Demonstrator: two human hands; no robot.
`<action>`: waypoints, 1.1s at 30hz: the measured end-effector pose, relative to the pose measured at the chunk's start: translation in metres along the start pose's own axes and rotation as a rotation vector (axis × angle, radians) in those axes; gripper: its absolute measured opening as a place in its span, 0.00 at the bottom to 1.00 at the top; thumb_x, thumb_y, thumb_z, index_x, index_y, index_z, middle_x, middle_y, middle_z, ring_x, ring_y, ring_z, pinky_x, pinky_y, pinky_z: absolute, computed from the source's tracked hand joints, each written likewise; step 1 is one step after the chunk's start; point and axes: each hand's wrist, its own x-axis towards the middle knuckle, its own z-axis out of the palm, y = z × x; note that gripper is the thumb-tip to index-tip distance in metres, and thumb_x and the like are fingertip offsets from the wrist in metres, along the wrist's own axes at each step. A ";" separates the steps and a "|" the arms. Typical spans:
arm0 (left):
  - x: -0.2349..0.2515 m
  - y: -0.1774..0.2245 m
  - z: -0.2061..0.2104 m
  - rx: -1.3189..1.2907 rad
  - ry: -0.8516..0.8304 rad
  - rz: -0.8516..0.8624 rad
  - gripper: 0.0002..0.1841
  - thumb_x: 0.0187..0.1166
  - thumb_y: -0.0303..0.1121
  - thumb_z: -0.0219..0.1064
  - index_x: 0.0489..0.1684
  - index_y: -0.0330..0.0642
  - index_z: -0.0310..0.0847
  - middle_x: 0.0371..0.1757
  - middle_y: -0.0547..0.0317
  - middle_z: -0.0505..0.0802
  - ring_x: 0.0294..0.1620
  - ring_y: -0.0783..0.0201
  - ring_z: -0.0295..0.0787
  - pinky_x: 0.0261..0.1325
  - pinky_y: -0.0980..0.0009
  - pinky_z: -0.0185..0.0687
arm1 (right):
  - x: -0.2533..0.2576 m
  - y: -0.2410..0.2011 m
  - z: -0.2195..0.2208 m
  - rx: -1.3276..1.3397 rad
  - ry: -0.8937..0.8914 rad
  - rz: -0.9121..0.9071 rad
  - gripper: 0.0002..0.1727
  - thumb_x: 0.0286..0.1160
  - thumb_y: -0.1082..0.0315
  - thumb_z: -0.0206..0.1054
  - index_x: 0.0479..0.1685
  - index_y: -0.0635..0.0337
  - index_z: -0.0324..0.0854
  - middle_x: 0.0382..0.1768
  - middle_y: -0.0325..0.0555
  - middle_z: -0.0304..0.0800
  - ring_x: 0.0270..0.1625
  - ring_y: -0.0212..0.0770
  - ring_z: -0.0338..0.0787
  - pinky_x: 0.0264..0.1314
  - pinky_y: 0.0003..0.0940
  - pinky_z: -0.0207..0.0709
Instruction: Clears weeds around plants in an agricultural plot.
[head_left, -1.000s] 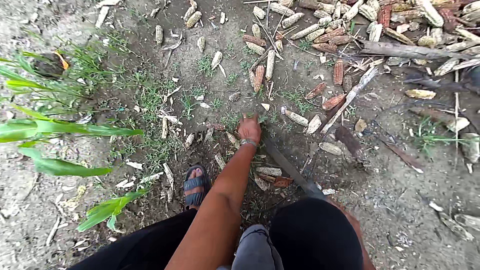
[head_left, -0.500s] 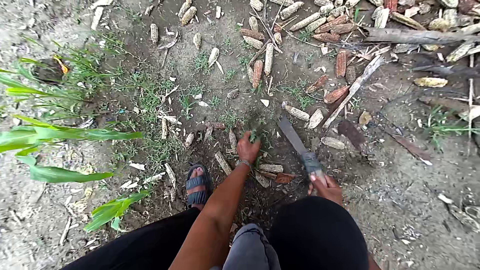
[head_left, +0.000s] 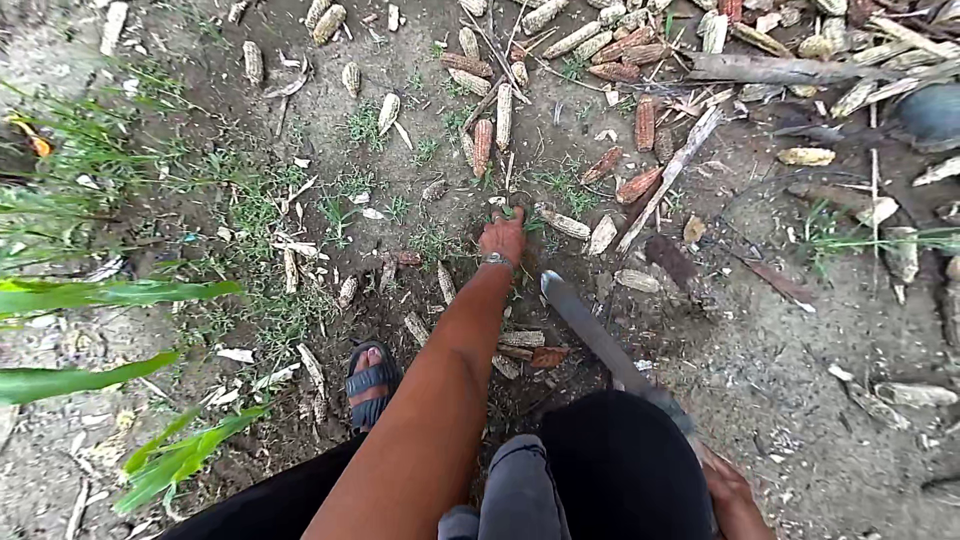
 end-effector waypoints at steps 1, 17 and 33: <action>0.001 0.000 -0.002 -0.005 -0.009 -0.010 0.30 0.89 0.42 0.59 0.93 0.58 0.61 0.80 0.26 0.77 0.65 0.26 0.86 0.59 0.33 0.86 | 0.013 -0.003 0.017 -0.036 0.037 0.017 0.15 0.77 0.63 0.62 0.57 0.55 0.85 0.28 0.33 0.93 0.26 0.26 0.90 0.31 0.24 0.87; -0.080 -0.124 0.036 -0.152 0.045 0.030 0.24 0.84 0.38 0.67 0.79 0.43 0.79 0.62 0.28 0.90 0.64 0.28 0.88 0.66 0.30 0.79 | -0.012 0.013 -0.008 -0.089 -0.034 -0.228 0.18 0.71 0.76 0.63 0.58 0.54 0.88 0.31 0.27 0.96 0.29 0.21 0.91 0.36 0.20 0.87; -0.050 0.021 0.027 -0.102 -0.045 0.112 0.28 0.92 0.48 0.55 0.89 0.49 0.68 0.68 0.31 0.89 0.65 0.32 0.89 0.62 0.32 0.82 | -0.004 -0.060 0.063 -0.482 0.031 -0.054 0.21 0.68 0.85 0.65 0.64 0.82 0.81 0.60 0.56 0.92 0.58 0.19 0.88 0.73 0.17 0.71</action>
